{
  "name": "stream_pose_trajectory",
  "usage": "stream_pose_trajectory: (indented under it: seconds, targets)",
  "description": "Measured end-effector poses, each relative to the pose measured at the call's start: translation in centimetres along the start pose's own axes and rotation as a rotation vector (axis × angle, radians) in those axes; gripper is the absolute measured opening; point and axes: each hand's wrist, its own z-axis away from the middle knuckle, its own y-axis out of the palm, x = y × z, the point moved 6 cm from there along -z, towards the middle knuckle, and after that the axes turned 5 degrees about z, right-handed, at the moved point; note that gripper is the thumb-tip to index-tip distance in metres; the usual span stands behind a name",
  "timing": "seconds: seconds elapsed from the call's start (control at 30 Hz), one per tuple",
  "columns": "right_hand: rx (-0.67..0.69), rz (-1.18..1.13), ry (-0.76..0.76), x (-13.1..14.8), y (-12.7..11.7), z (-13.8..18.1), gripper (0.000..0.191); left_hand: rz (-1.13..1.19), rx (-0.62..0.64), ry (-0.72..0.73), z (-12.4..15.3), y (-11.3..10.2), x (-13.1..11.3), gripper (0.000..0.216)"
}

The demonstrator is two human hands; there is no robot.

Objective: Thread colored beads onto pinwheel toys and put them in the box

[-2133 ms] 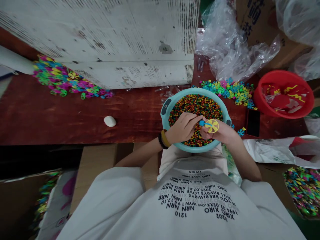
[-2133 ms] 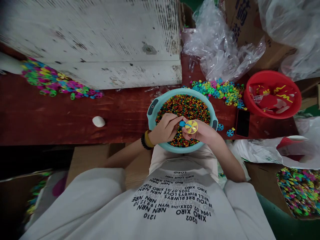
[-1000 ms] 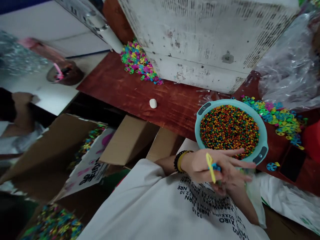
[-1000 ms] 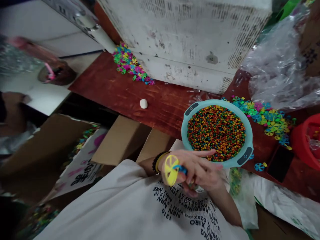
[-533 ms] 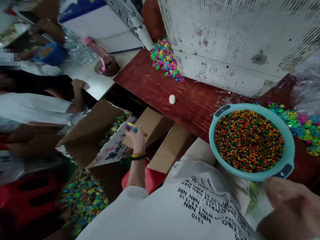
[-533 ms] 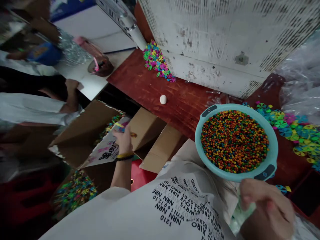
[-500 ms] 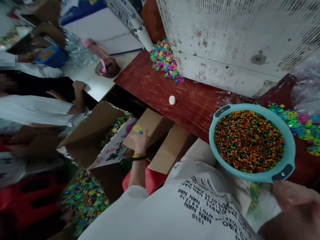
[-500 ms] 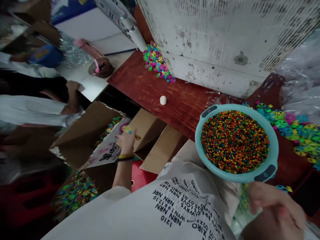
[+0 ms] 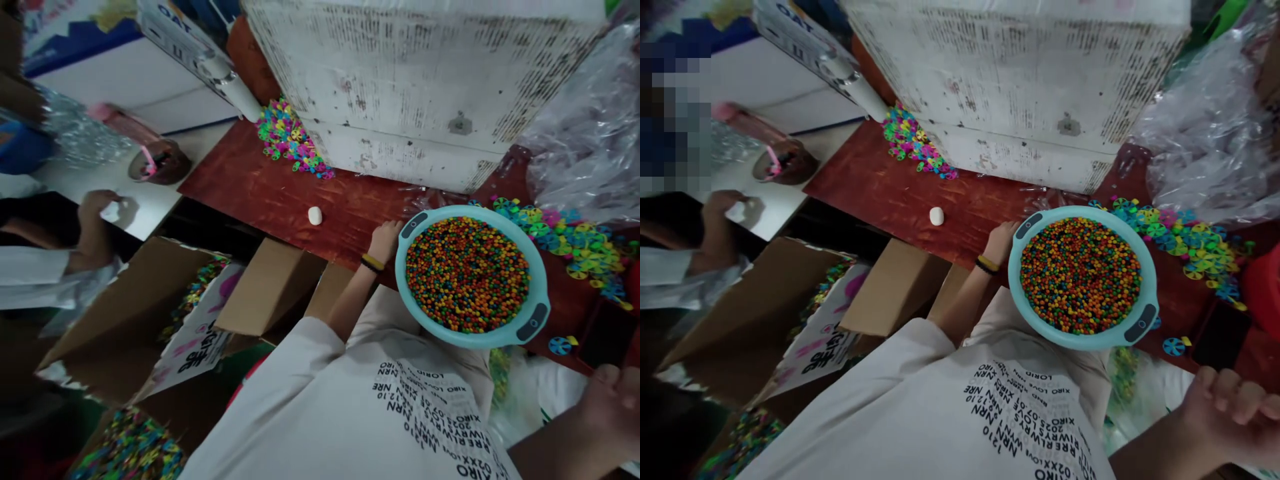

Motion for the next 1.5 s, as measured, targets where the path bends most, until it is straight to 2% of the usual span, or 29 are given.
stream_pose_trajectory:
  seconds: [0.03, 0.1, 0.17, 0.23, 0.3, 0.37, 0.43, 0.53, 0.6, 0.67, 0.77, 0.83, 0.9, 0.97, 1.07, 1.13, 1.17, 1.23, 1.33, 1.4, 1.5]
  targets:
    - [-0.059, -0.06, -0.093, 0.7, -0.4, 0.4, 0.028, 0.005, -0.005, -0.024, 0.5, 0.2, 0.4, 0.028]
    - [-0.055, -0.147, -0.196, 1.2, -0.6, 0.9, 0.019, 0.046, -0.053, -0.045, 2.0, -0.4, 1.8, 0.029]
    - [0.031, -0.183, -0.19, 0.7, -0.2, 1.0, 0.021, 0.111, -0.187, -0.032, 4.1, -2.5, 3.2, 0.033]
    - [0.106, -0.222, -0.187, 0.0, 0.8, 0.7, 0.025, 0.148, -0.35, 0.054, 6.4, -5.8, 3.4, 0.036]
    - [0.15, -0.273, -0.179, -0.9, 2.1, 0.1, 0.028, 0.093, -0.421, 0.196, 8.2, -8.8, 1.5, 0.038]
    - [0.176, -0.327, -0.155, -2.1, 3.8, -0.7, 0.032, -0.042, -0.339, 0.386, 9.1, -9.8, -2.4, 0.04]
    - [0.18, -0.365, -0.144, -3.3, 5.3, -1.5, 0.037, -0.199, -0.149, 0.6, 9.1, -8.2, -7.2, 0.036]
    - [0.161, -0.389, -0.153, -5.3, 6.8, -1.9, 0.043, -0.386, 0.165, 0.835, 8.3, -2.7, -13.1, 0.033]
    - [0.144, -0.381, -0.143, -6.5, 7.2, -1.7, 0.044, -0.441, 0.316, 0.923, 7.5, 0.9, -15.2, 0.035]
    - [0.141, -0.361, -0.128, -7.4, 7.4, -1.5, 0.045, -0.365, 0.421, 0.967, 6.6, 3.2, -16.6, 0.033]
    - [0.152, -0.339, -0.126, -7.9, 7.5, -1.2, 0.046, -0.075, 0.505, 0.869, 4.5, 4.5, -18.0, 0.022]
    - [0.169, -0.356, -0.133, -8.0, 7.6, -1.3, 0.047, 0.048, 0.488, 0.762, 2.9, 5.0, -18.8, 0.014]
    - [0.191, -0.386, -0.13, -8.0, 7.7, -1.6, 0.047, 0.121, 0.417, 0.639, 1.3, 5.5, -19.5, 0.005]
    - [0.198, -0.403, -0.113, -8.1, 7.6, -1.8, 0.048, 0.358, 0.353, 0.446, -0.1, 5.9, -19.6, 0.009]
    - [0.184, -0.435, -0.064, -8.3, 7.3, -2.0, 0.048, 0.913, 0.358, 0.164, -1.0, 5.9, -18.8, 0.014]
    - [0.172, -0.457, -0.035, -8.3, 7.1, -1.9, 0.046, 1.099, 0.402, 0.124, -1.0, 4.8, -18.4, 0.025]
    - [0.165, -0.463, -0.026, -8.3, 7.1, -1.9, 0.046, 1.1, 0.412, 0.147, -1.0, 3.9, -18.1, 0.031]
    - [0.154, -0.476, -0.021, -8.3, 7.0, -1.9, 0.045, 0.942, 0.372, 0.269, -1.0, 1.2, -17.5, 0.037]
    - [0.147, -0.53, -0.028, -8.3, 6.9, -1.9, 0.043, 0.462, 0.274, 0.507, -0.6, -1.9, -16.6, 0.032]
    - [0.138, -0.552, -0.027, -8.4, 6.8, -2.1, 0.042, 0.141, 0.295, 0.572, -0.1, -1.9, -16.1, 0.022]
    - [0.118, -0.541, -0.018, -8.6, 6.6, -2.2, 0.04, -0.15, 0.405, 0.53, 0.3, 0.9, -15.7, 0.016]
